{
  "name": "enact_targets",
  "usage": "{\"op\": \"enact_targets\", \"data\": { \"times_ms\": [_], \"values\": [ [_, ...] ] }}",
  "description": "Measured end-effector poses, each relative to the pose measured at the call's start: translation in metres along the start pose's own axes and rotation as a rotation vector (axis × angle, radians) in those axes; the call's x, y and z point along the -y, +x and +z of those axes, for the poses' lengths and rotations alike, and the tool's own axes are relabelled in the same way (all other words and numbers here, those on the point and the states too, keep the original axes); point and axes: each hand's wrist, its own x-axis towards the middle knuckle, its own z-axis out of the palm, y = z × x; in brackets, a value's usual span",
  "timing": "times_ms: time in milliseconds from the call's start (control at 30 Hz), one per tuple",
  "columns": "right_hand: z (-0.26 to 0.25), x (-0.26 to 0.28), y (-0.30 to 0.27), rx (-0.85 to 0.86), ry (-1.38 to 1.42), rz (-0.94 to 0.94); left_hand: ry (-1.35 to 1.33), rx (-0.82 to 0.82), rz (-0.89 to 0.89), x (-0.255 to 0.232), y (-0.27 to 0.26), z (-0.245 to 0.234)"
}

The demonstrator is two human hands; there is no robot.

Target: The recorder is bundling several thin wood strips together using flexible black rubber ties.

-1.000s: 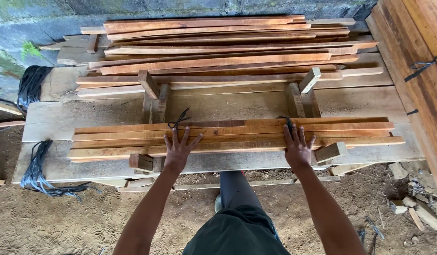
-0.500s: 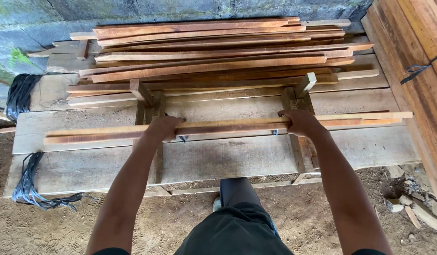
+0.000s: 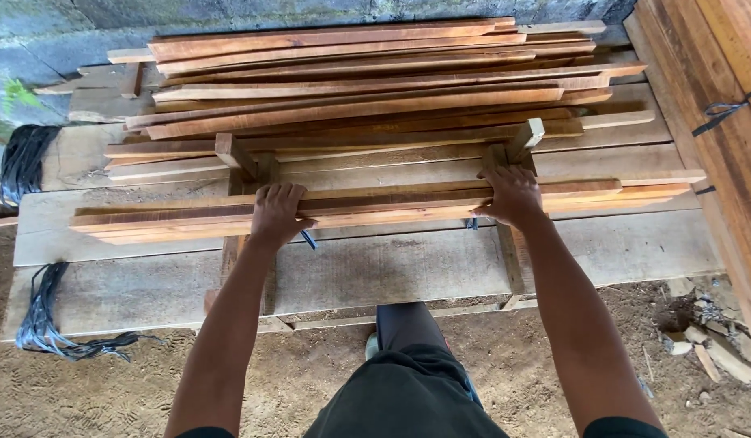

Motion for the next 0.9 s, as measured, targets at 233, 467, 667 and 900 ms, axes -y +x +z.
{"op": "enact_targets", "data": {
  "times_ms": [233, 467, 667, 900],
  "values": [
    [-0.015, 0.036, 0.016, 0.124, 0.0, 0.048, 0.069, -0.03, -0.015, -0.044, 0.015, -0.007],
    [-0.007, 0.113, 0.024, -0.313, 0.089, -0.17, 0.088, 0.026, 0.03, -0.092, 0.041, 0.002],
    [0.005, 0.108, 0.025, -0.59, 0.059, -0.255, 0.077, 0.087, 0.047, -0.09, 0.043, -0.008],
    [0.008, 0.107, 0.026, -0.518, 0.026, -0.256, 0.098, 0.07, 0.083, -0.086, 0.042, -0.008]
  ]
}}
